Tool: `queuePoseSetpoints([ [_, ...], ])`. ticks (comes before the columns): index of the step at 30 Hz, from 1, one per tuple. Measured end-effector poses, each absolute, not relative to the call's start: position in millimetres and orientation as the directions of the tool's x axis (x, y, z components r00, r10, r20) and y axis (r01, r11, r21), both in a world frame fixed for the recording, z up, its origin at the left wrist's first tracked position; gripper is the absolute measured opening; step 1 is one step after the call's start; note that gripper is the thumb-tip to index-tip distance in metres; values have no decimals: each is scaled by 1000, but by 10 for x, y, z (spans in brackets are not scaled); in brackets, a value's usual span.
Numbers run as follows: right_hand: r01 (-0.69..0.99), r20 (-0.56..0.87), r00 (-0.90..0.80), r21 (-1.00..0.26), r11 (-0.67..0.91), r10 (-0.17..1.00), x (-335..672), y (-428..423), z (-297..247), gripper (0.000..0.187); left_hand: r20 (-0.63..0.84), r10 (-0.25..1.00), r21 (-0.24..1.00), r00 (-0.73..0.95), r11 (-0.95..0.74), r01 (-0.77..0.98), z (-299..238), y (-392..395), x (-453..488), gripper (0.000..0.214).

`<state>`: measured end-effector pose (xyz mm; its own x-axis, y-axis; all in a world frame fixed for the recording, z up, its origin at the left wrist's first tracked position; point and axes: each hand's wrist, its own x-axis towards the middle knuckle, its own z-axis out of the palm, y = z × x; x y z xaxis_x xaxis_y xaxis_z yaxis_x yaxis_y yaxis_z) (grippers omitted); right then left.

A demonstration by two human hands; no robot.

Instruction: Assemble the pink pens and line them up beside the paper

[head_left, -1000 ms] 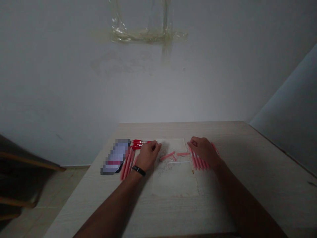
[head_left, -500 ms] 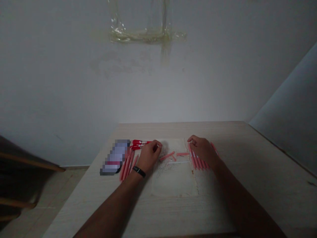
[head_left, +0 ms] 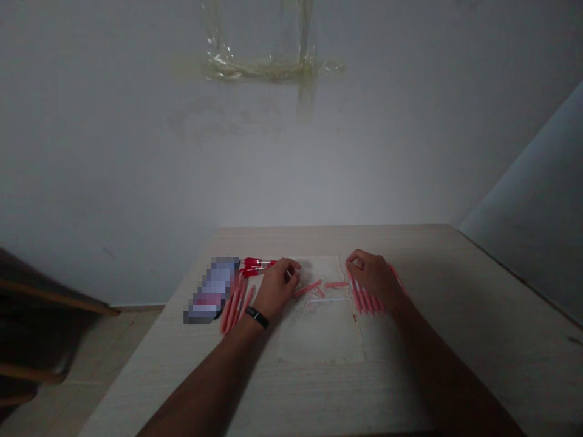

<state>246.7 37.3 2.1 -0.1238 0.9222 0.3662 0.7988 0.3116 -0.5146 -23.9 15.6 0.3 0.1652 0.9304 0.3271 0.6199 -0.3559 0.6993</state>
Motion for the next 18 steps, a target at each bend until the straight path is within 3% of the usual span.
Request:
queuePoseSetpoints([
  [6,765,359,-104,-567,305,928,2452,373,32,18,318,933,701,168,-351,621,-11,153,-224,16],
  [18,770,327,-210,-525,361,922,2405,357,8,14,320,925,685,207,-376,624,-60,158,-208,15],
])
